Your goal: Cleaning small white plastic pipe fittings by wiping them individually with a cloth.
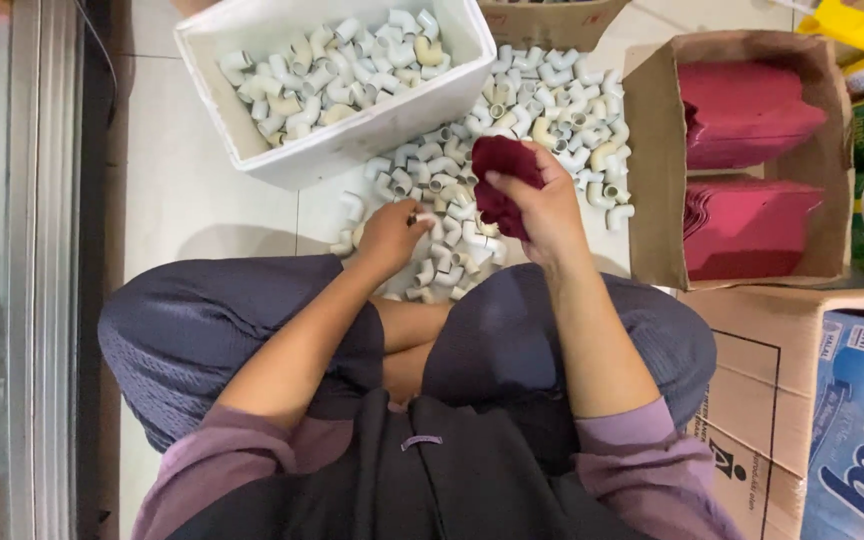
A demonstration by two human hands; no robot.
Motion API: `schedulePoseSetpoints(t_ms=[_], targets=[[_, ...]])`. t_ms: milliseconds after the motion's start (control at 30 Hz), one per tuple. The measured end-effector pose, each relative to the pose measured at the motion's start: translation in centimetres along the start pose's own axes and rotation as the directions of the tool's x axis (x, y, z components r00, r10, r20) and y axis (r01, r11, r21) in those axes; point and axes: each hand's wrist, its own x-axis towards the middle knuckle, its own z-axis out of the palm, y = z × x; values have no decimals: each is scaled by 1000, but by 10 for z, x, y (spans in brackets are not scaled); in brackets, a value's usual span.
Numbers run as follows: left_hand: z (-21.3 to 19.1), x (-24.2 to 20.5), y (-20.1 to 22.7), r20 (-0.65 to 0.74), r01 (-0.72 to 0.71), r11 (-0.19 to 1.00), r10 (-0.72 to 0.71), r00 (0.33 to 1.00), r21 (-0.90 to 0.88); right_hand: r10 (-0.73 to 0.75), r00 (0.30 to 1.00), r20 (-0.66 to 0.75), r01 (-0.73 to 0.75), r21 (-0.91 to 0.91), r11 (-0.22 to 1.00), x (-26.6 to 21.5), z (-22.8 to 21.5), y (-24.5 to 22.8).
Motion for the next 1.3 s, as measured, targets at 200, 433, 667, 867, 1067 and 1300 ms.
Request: schedulePoseSetpoints(t_ms=[200,433,667,867,1067,1300], targets=[[-6,-6,21,-241,-177,591,-31,970,-787,-433,863,260,459,-761,458,-27,37,24],[-14,-24,37,-378,-352,433,27,925,-830,-423,889,174,432,-625,650,-10,34,32],[-7,-15,36,-416,-384,293,-54,908,-876,-582,756,299,601,-670,436,-24,39,46],[-37,-41,59,-483,-464,496,100,870,-734,43,987,155,-57,84,995,-6,19,40],[-6,-3,30,-449,-414,384,0,894,-825,-176,976,129,177,4,984,-12,22,31],[1,-9,32,-300,-299,237,32,953,-924,-477,874,94,464,-452,762,-18,32,40]])
